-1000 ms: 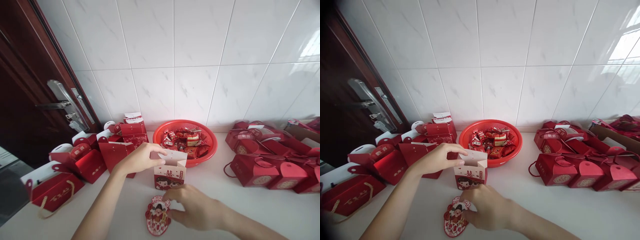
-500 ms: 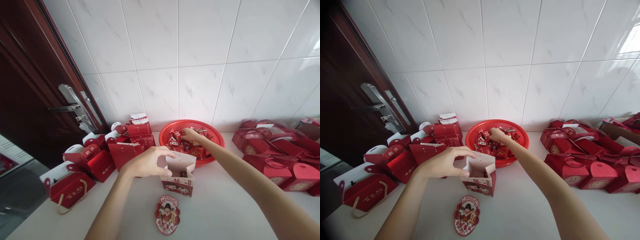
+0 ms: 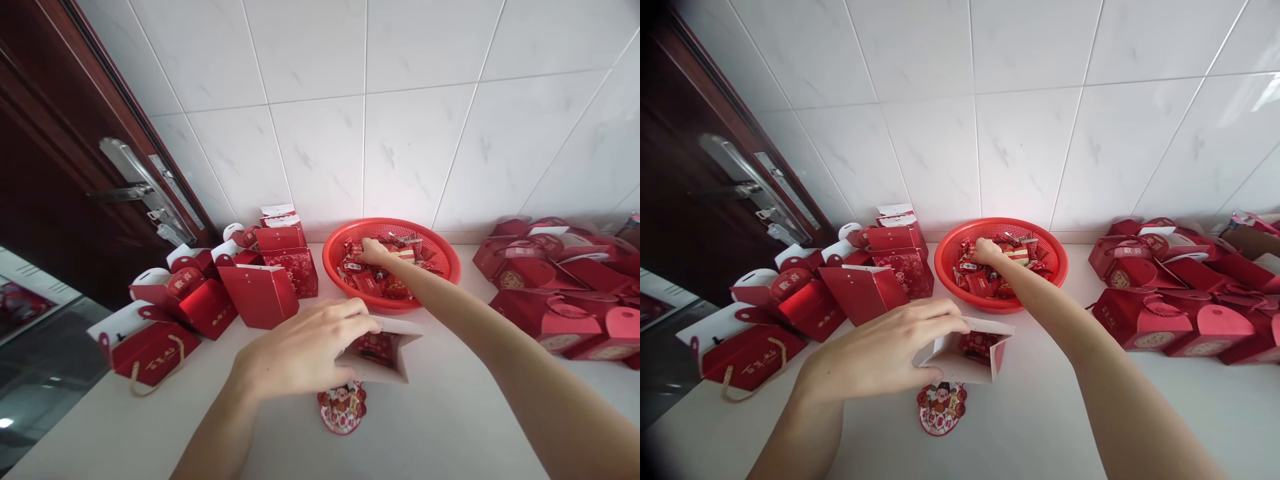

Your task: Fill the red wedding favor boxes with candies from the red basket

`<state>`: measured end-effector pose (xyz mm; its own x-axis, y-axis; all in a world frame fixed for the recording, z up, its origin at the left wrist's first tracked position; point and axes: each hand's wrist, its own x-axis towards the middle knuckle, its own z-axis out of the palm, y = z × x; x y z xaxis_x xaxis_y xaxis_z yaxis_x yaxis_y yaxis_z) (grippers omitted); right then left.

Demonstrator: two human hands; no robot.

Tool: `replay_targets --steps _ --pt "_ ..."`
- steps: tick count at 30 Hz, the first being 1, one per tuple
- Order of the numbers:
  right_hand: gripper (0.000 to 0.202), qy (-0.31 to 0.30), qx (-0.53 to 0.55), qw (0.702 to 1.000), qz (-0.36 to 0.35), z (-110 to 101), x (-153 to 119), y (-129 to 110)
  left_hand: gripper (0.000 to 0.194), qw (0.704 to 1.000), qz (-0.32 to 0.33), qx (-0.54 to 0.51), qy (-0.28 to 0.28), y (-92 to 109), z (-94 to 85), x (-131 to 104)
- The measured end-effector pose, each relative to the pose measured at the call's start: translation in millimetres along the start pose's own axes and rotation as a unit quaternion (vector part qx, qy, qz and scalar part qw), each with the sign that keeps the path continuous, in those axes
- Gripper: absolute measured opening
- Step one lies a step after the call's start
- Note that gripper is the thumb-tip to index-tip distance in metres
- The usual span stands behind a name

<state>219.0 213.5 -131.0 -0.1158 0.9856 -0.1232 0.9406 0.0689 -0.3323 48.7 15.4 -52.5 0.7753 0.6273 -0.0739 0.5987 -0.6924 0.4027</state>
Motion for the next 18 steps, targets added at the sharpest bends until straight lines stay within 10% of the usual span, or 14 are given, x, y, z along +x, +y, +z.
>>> replay_targets --steps 10,18 --pt "0.022 0.019 0.21 0.977 -0.03 1 8 13 0.035 1.0 0.007 0.012 0.009 1 2.0 5" --pt "0.032 0.031 0.505 0.854 -0.124 -43 -32 14 0.042 0.998 0.027 -0.043 0.036 -1 0.6 8"
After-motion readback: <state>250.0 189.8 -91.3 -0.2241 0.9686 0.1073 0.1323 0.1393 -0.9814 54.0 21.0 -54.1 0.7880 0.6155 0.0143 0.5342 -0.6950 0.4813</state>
